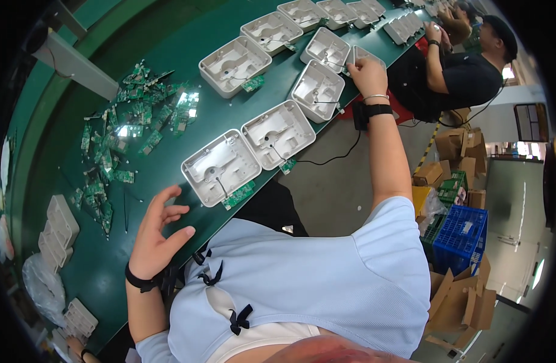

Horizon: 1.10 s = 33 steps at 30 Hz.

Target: Assembling printed circuit boards into plastic enclosures on an industrial production line.

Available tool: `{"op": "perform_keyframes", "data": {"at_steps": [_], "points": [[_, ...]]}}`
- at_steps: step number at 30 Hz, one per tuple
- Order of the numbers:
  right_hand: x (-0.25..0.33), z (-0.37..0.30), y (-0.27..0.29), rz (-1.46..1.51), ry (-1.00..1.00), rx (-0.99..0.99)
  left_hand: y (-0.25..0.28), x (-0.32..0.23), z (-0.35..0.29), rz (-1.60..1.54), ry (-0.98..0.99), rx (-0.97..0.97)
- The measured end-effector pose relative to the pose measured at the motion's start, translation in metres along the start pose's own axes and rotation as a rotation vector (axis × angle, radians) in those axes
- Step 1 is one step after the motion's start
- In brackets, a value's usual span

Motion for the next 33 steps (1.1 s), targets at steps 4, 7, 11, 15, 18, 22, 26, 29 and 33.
{"op": "perform_keyframes", "data": {"at_steps": [4,7,11,15,18,22,26,29,33], "points": [[-0.011,0.009,-0.006,-0.034,0.067,-0.001,0.014,-0.005,-0.003,0.013,0.017,-0.010],[-0.023,0.018,-0.005,-0.200,0.165,-0.117,0.023,-0.004,-0.011,0.009,0.039,-0.050],[-0.053,0.048,0.001,-0.199,0.118,-0.134,0.035,0.003,-0.023,0.007,0.074,-0.087],[-0.093,0.102,-0.008,-0.147,-0.019,-0.042,0.041,0.013,-0.026,-0.017,0.115,-0.105],[-0.116,0.129,-0.005,-0.115,-0.073,-0.079,0.040,0.016,-0.024,-0.043,0.146,-0.159],[-0.133,0.138,-0.005,-0.116,-0.055,-0.321,0.035,0.016,-0.018,-0.091,0.161,-0.159],[-0.087,0.098,0.002,0.257,0.324,-0.354,0.025,0.014,-0.010,-0.080,0.182,-0.074],[-0.018,0.035,0.003,0.755,0.324,0.132,0.018,0.009,-0.007,-0.016,0.165,-0.042],[0.013,0.002,0.002,0.570,0.518,0.148,0.014,0.006,0.001,-0.034,0.132,-0.029]]}}
Point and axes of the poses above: each hand's wrist, its own z-axis towards the middle knuckle, its own y-axis out of the back of the hand, x = y × z, the point moved 4 cm from there along z, towards the middle knuckle, and after that the axes turned 9 degrees about z, right-handed, at the moved point
